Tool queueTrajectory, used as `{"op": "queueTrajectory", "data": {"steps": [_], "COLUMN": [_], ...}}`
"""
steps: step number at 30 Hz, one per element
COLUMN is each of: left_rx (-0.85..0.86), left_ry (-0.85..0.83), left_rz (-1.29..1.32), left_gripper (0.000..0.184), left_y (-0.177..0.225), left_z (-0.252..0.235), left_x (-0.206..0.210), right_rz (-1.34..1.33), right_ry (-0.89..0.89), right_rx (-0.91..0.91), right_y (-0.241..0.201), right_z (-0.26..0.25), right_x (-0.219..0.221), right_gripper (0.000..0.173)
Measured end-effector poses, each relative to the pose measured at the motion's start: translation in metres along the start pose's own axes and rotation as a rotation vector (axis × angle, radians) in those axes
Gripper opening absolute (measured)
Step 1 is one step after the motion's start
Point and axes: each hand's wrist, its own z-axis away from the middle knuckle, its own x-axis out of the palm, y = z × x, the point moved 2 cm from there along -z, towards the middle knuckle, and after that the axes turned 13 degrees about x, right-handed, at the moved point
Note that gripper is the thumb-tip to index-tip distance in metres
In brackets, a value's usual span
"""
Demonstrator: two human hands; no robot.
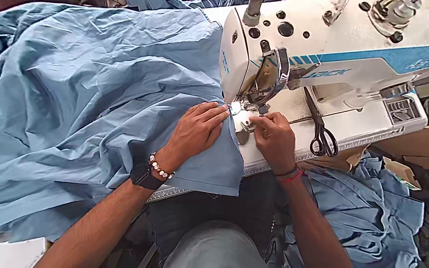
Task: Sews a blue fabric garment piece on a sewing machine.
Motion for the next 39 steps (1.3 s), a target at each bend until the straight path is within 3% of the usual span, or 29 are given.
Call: {"op": "queueTrajectory", "data": {"steps": [4, 9, 15, 20, 24, 29, 30, 32, 34, 36, 39], "left_rx": [0.027, 0.149, 0.301, 0.128, -0.121, -0.116, -0.137, -0.171, -0.177, -0.159, -0.114], "left_ry": [0.004, -0.024, -0.054, -0.058, -0.091, -0.043, -0.073, -0.1, -0.1, -0.089, -0.059], "left_rz": [0.025, 0.067, 0.081, 0.029, -0.077, -0.07, -0.071, -0.078, -0.093, -0.099, -0.132], "left_gripper": [0.041, 0.042, 0.041, 0.041, 0.055, 0.047, 0.049, 0.051, 0.051, 0.048, 0.043], "left_y": [-0.006, -0.025, -0.05, -0.02, 0.023, 0.028, 0.031, 0.032, 0.029, 0.027, 0.02], "left_z": [-0.001, 0.001, -0.006, -0.007, 0.0, 0.006, 0.008, 0.01, 0.008, 0.006, 0.003], "left_x": [0.0, -0.004, -0.007, -0.003, 0.008, 0.005, 0.005, 0.007, 0.008, 0.007, 0.004], "right_rz": [-0.032, -0.027, 0.107, 0.098, 0.025, -0.221, -0.285, -0.398, -0.63, -0.852, -0.883], "right_ry": [0.146, 0.033, 0.17, 0.258, 0.102, -0.098, -0.141, -0.25, -0.414, -0.418, -0.299], "right_rx": [-0.107, -0.287, -0.147, -0.012, 0.189, 0.224, 0.248, 0.342, 0.489, 0.583, 0.569], "right_y": [-0.036, -0.047, -0.046, -0.045, -0.047, -0.078, -0.077, -0.072, -0.069, -0.074, -0.075], "right_z": [0.006, 0.034, 0.043, 0.041, 0.021, 0.013, 0.026, 0.063, 0.098, 0.123, 0.121], "right_x": [0.025, 0.032, 0.036, 0.033, 0.026, 0.009, 0.006, 0.001, -0.006, -0.017, -0.017], "right_gripper": [0.02, 0.037, 0.032, 0.022, 0.022, 0.016, 0.022, 0.058, 0.056, 0.044, 0.04]}}
